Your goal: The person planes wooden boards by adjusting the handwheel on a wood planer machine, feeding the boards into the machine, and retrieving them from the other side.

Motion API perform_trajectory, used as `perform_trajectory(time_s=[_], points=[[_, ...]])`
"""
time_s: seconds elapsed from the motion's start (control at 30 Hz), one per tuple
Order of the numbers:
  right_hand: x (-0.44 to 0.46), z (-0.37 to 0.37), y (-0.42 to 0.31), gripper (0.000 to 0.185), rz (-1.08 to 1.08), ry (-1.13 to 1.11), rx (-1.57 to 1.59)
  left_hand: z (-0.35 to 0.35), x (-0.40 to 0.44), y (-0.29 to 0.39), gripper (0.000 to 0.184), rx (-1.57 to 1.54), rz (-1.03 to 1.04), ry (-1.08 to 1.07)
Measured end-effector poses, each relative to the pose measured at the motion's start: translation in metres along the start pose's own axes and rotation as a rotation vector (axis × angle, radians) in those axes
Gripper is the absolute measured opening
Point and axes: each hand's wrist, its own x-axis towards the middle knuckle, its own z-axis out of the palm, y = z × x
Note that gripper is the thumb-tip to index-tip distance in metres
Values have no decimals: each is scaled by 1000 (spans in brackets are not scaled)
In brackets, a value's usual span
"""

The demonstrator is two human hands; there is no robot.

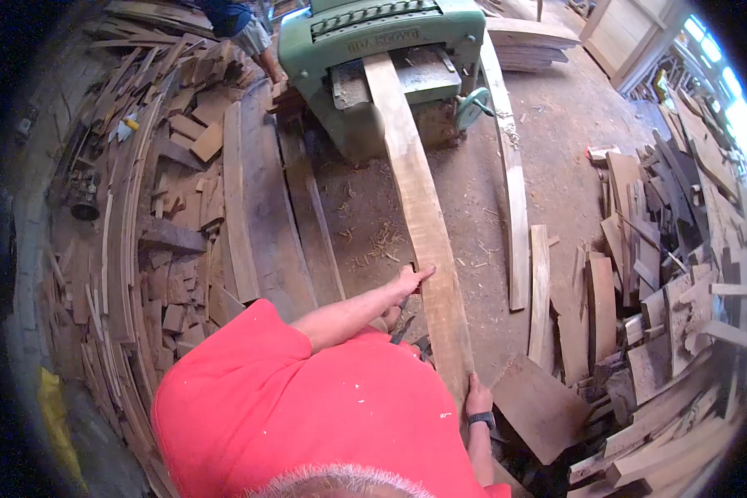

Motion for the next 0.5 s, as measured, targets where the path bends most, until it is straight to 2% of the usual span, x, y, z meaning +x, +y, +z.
perform_trajectory(time_s=[0.03,0.13,0.27,0.33,0.43,0.5], points=[[1,0,-4,66,-5,4,-11,0,1,0,58,37,7,58],[2,-6,-21,66,-5,0,-15,1,-2,1,59,-40,17,14],[6,-7,-34,68,-32,7,4,2,-2,-2,61,-17,32,71],[7,-9,-42,69,-27,1,-5,5,-21,18,63,99,12,110],[10,-9,-54,72,-5,12,7,0,11,-24,66,-28,48,15],[15,-9,-57,74,10,21,19,1,19,-40,68,9,21,34]])
